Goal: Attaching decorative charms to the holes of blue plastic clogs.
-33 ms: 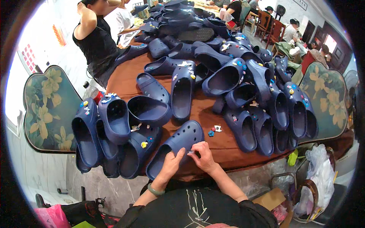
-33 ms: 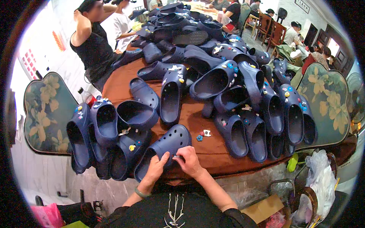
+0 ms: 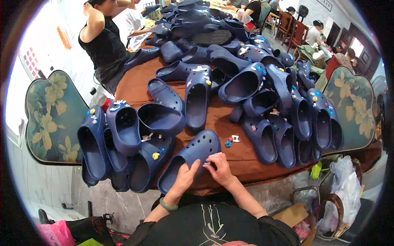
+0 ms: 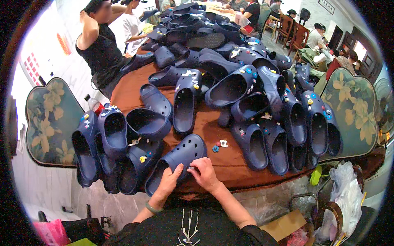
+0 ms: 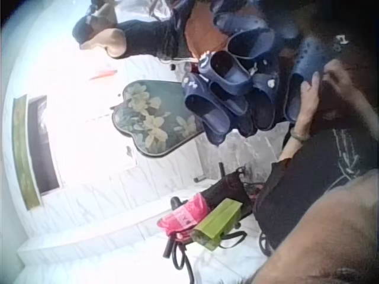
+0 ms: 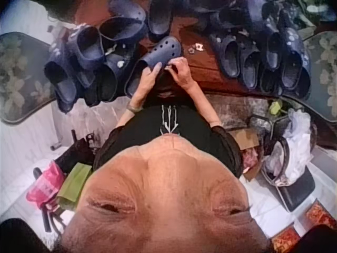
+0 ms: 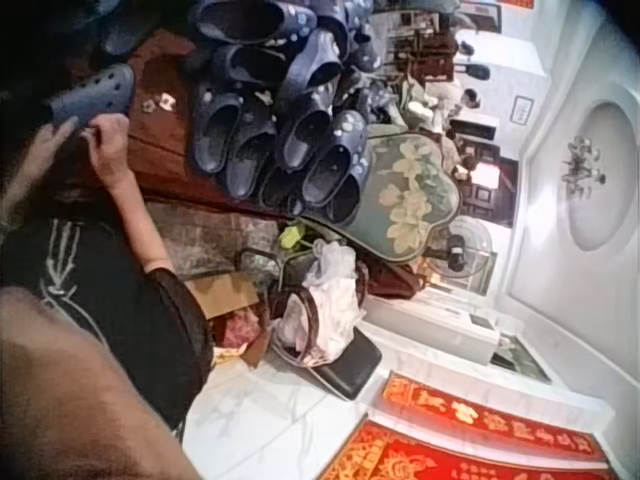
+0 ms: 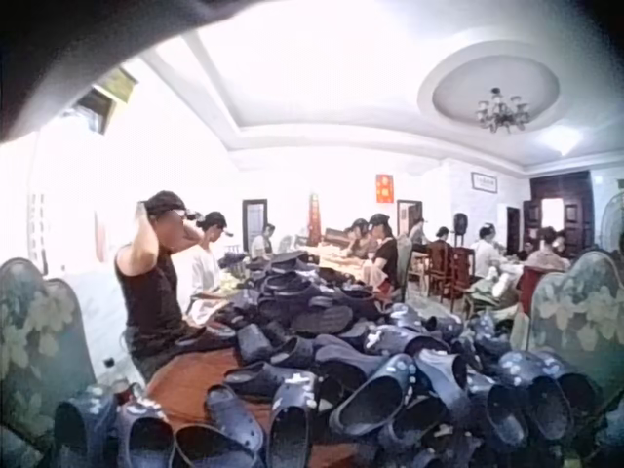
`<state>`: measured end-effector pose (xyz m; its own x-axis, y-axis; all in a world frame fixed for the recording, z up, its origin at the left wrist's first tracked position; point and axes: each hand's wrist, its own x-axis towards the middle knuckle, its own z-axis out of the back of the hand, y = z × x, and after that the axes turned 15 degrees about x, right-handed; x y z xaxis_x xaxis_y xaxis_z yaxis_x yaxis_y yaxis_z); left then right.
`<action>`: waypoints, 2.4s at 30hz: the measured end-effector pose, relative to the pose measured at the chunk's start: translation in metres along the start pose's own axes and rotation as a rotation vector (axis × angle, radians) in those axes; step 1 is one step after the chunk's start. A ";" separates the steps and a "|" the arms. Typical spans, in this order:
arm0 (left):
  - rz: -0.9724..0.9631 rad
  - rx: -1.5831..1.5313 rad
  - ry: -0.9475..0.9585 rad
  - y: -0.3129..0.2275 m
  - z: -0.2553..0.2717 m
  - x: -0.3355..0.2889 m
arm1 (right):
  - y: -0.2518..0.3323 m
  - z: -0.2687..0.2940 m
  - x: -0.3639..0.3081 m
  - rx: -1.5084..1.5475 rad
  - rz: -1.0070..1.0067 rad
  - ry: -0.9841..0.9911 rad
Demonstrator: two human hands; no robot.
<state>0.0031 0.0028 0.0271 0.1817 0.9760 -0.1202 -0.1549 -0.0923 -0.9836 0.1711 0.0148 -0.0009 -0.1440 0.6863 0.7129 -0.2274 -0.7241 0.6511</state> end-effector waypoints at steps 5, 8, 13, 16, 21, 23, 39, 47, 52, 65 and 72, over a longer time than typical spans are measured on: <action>-0.008 0.044 0.031 -0.001 0.001 -0.006 | 0.011 0.014 -0.001 -0.091 0.000 0.028; -0.030 0.071 0.014 0.007 -0.002 -0.002 | 0.011 0.038 -0.003 -0.229 -0.132 0.006; 0.015 0.114 0.000 -0.005 0.000 0.002 | -0.005 0.091 -0.004 -0.332 -0.336 -0.073; -0.017 0.077 -0.013 -0.012 -0.003 0.004 | -0.021 0.106 -0.010 -0.371 -0.455 -0.010; 0.020 0.131 0.009 -0.006 -0.001 0.005 | -0.035 0.097 -0.009 -0.419 -0.419 -0.081; 0.009 0.110 0.002 -0.006 -0.001 0.002 | -0.041 0.093 -0.005 -0.430 -0.388 -0.085; 0.036 0.145 0.177 -0.010 0.010 -0.008 | -0.057 0.079 0.012 -0.285 -0.533 -0.165; 0.034 0.091 0.181 -0.012 0.012 0.001 | -0.021 0.036 0.046 -0.216 -0.148 -0.129; 0.069 0.273 0.148 -0.001 0.014 -0.002 | -0.018 0.024 0.034 -0.409 0.009 -0.096; 0.081 0.251 0.292 0.006 0.011 -0.003 | 0.026 0.027 0.032 -0.700 -0.113 0.295; -0.011 0.223 0.271 0.017 0.008 0.002 | 0.025 0.021 0.034 -0.834 -0.064 0.391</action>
<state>-0.0066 0.0043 0.0114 0.4309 0.8861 -0.1705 -0.3548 -0.0073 -0.9349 0.1810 0.0187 0.0450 -0.3879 0.8074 0.4445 -0.8443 -0.5047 0.1800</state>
